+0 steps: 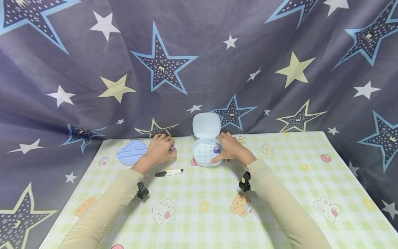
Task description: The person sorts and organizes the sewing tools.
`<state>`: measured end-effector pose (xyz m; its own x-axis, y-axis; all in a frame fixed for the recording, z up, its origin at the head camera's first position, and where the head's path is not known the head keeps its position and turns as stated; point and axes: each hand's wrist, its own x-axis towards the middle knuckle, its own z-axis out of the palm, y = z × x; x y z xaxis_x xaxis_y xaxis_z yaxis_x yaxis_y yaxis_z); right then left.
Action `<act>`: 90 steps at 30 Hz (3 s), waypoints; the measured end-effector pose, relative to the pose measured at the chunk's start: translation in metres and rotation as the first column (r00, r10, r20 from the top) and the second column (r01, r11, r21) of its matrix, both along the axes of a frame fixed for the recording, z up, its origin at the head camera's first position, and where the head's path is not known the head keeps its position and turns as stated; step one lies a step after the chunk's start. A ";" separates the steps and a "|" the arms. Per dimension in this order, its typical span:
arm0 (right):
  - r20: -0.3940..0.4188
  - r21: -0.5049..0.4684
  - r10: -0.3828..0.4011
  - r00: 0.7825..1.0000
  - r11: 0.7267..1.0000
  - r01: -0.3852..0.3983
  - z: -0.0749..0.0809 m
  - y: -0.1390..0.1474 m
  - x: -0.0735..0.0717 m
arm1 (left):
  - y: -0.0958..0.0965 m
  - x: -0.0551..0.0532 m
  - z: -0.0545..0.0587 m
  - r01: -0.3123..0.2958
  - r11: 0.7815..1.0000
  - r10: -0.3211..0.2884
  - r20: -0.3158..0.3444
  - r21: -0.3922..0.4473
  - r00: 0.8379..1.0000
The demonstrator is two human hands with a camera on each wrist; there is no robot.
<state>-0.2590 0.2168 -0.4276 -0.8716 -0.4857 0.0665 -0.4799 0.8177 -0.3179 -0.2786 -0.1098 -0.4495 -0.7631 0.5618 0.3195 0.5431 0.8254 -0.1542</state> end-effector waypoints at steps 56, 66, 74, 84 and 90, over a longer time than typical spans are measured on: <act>0.005 -0.012 0.004 1.000 1.000 -0.004 -0.003 0.001 -0.003 | 0.017 -0.003 0.004 0.161 0.984 -0.158 -0.038 0.082 0.987; -0.003 -0.009 0.005 1.000 1.000 -0.005 -0.004 0.001 -0.002 | 0.021 -0.002 0.011 0.202 0.976 -0.199 -0.040 0.079 0.979; -0.010 -0.002 0.005 1.000 1.000 -0.005 -0.002 0.000 -0.001 | 0.035 -0.001 0.025 0.186 0.982 -0.186 -0.006 0.028 0.983; 0.008 -0.005 -0.004 1.000 1.000 0.004 -0.001 0.000 -0.001 | 0.052 0.000 0.037 0.232 0.973 -0.232 -0.027 -0.024 0.972; 0.008 -0.004 0.001 1.000 1.000 -0.001 0.000 -0.001 -0.002 | 0.065 0.000 0.043 0.273 0.960 -0.276 -0.037 -0.064 0.960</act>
